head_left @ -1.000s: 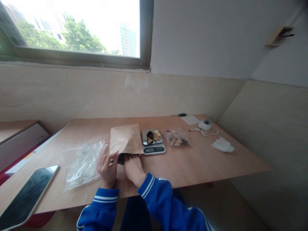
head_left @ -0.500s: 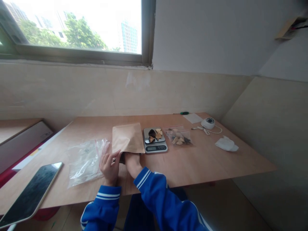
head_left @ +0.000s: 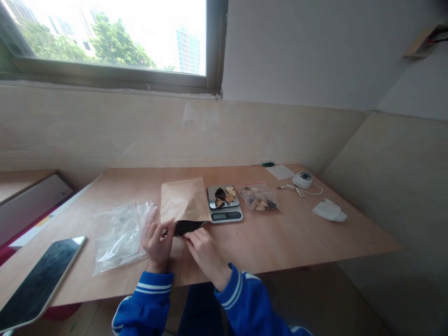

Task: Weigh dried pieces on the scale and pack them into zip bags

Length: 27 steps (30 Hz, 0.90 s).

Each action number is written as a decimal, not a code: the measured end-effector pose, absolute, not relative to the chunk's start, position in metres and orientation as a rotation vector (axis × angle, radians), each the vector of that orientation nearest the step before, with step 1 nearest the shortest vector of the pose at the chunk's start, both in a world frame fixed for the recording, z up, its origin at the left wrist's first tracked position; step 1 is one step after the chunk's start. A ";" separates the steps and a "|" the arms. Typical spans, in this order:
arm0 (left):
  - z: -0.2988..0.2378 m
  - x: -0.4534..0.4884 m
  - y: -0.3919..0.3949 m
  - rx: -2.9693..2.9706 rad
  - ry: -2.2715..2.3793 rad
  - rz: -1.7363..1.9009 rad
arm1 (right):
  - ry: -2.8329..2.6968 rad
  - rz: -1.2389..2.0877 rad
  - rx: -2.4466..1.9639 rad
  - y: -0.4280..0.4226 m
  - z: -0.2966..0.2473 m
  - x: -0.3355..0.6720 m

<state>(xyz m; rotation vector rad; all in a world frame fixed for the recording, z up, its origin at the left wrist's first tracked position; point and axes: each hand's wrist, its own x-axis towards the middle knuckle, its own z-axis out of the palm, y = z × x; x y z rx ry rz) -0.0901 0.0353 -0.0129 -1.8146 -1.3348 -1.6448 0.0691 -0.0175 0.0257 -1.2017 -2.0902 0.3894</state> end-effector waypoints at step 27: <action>-0.021 -0.093 0.039 -1.845 -1.472 -1.636 | -1.742 -0.060 -1.406 0.063 -0.011 0.228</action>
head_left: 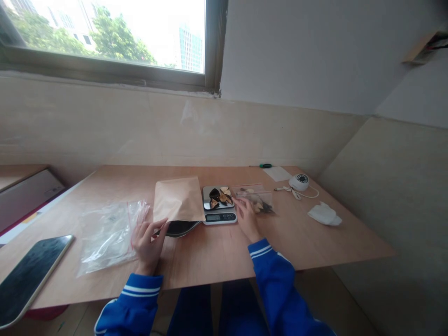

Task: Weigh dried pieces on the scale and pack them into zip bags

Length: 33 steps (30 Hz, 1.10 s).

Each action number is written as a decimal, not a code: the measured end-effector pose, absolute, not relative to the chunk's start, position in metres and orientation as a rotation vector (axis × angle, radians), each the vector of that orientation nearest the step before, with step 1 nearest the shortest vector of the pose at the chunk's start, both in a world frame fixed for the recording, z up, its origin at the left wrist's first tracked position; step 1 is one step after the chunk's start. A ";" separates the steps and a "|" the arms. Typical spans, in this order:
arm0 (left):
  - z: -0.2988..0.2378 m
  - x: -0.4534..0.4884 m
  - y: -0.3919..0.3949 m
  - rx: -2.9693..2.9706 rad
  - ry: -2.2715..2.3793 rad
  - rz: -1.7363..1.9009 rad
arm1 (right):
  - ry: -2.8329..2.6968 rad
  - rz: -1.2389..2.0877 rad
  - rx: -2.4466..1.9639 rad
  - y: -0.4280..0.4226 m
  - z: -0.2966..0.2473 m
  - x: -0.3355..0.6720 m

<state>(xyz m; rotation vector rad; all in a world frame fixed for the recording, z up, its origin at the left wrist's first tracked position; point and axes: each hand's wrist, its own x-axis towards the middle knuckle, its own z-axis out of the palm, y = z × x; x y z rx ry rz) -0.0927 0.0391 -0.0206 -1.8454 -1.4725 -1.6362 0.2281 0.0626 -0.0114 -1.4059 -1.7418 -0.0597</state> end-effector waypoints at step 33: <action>-0.011 -0.101 0.044 -0.901 -2.347 -1.640 | -1.625 0.059 -1.304 0.045 -0.008 0.226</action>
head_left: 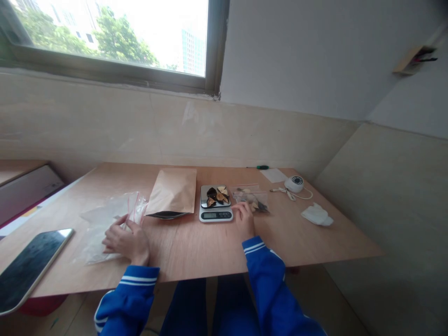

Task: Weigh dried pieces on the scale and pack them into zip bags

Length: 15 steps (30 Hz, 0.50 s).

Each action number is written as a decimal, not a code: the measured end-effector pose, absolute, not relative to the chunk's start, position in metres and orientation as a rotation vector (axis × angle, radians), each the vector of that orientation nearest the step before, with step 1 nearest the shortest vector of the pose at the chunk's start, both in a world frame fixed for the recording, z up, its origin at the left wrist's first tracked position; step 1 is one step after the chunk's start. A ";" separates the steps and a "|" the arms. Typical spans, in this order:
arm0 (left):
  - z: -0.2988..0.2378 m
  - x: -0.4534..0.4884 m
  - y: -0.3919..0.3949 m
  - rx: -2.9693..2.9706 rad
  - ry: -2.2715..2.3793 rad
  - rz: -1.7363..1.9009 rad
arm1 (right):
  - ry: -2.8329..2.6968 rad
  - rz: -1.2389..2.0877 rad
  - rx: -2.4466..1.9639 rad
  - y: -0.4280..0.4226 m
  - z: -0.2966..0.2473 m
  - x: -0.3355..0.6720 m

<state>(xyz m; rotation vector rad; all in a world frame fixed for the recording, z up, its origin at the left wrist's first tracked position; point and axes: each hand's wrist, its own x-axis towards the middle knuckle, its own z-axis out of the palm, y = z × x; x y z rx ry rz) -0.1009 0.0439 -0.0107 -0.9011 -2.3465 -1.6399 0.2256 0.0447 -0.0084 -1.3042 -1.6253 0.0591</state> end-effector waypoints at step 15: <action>-0.005 -0.090 0.041 -1.630 -2.030 -1.487 | -1.839 0.010 -1.247 0.033 -0.011 0.206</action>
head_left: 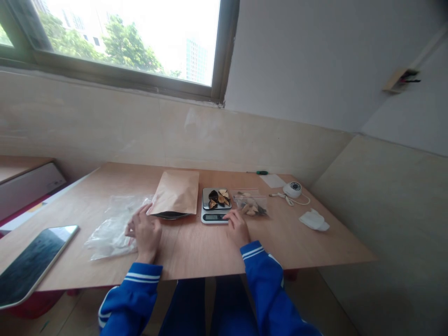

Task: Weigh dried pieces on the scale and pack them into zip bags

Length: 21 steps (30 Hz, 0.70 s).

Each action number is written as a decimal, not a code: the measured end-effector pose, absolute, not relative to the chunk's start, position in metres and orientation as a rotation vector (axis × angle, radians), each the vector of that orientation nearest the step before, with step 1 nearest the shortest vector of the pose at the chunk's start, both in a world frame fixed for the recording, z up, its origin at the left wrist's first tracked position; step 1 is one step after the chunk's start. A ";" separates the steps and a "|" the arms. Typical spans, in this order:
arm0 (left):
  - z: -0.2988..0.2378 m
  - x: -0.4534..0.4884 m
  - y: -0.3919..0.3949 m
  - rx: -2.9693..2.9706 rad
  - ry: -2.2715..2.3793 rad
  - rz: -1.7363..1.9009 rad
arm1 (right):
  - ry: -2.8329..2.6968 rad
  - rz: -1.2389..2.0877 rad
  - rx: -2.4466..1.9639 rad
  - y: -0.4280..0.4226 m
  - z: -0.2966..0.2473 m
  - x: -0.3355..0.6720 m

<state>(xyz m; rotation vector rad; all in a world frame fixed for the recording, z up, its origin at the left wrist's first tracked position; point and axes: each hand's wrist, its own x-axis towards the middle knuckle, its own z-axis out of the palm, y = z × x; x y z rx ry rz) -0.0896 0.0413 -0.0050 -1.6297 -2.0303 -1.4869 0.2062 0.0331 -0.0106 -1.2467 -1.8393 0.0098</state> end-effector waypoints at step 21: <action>-0.011 -0.088 0.034 -1.645 -1.436 -1.395 | -2.302 -0.064 -1.423 -0.001 -0.002 0.034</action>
